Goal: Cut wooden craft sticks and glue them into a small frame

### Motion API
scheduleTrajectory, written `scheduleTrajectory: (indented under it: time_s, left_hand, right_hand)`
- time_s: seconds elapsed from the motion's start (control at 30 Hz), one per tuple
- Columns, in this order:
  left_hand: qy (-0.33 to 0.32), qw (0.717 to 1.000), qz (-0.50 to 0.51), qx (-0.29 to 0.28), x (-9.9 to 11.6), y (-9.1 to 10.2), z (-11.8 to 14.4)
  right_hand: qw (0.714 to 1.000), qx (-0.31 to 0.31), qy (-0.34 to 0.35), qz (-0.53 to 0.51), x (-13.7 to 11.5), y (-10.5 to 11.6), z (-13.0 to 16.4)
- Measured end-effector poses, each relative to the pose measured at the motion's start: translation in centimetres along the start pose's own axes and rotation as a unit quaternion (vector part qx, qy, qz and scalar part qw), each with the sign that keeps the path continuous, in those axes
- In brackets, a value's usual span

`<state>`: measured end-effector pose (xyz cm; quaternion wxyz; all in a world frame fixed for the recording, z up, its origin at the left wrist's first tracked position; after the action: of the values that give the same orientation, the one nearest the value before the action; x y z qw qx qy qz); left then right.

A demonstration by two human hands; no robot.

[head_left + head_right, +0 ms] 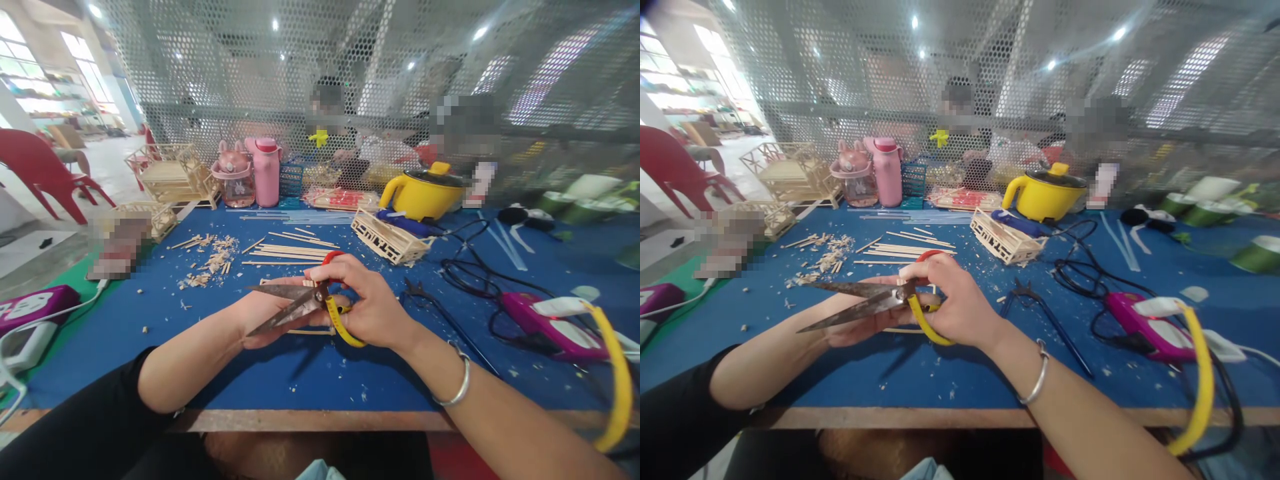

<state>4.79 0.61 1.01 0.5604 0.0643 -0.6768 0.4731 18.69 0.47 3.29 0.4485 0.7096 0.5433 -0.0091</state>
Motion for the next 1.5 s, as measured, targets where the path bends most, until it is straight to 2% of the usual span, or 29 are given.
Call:
scheduleTrajectory:
  time_s: [0.2, 0.37, 0.67, 0.8, 0.93, 1.1, 1.37, 1.5]
  left_hand:
    - [0.055, 0.998, 0.015, 0.036, -0.7, 0.8, -0.1]
    - [0.033, 0.999, 0.031, 0.020, -1.0, 1.0, 0.0]
    - [0.045, 0.999, 0.018, 0.012, -1.0, 1.5, -0.1]
    - [0.036, 0.999, 0.001, 0.036, -0.2, 1.8, 0.3]
    - [0.051, 0.999, -0.006, 0.018, 0.3, 1.2, 0.7]
    - [0.025, 0.999, -0.025, -0.006, 0.2, 0.5, 0.9]
    - [0.037, 0.999, 0.001, 0.033, 0.7, 1.2, 0.9]
    - [0.088, 0.992, -0.035, 0.086, 0.3, 1.4, 0.8]
  right_hand:
    - [1.000, -0.007, 0.001, -0.022, 0.0, -0.8, 0.4]
    - [0.999, 0.038, -0.003, -0.026, -0.1, -1.0, 0.5]
    - [0.999, 0.045, 0.010, -0.026, -0.2, -0.6, 0.3]
    - [0.990, 0.064, -0.057, -0.109, 0.3, -0.5, 0.2]
    - [0.973, 0.066, -0.115, -0.191, 0.9, -0.7, 0.3]
    - [0.989, 0.035, -0.078, -0.118, 0.9, -1.0, 0.3]
    - [0.966, 0.078, -0.124, -0.214, 1.4, -1.0, 0.4]
    - [0.971, 0.063, -0.119, -0.197, 1.3, -1.1, 0.4]
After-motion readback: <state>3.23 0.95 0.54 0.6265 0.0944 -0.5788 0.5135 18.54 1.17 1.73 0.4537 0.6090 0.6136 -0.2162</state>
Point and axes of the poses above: each hand's wrist, its own z-axis away from the middle knuckle, its own y-axis out of the back of the hand, x = y × z, the point moved 3 cm from there along -z, towards the middle knuckle, and after that the axes turned 1 degree about -x, right-handed, at the moved point
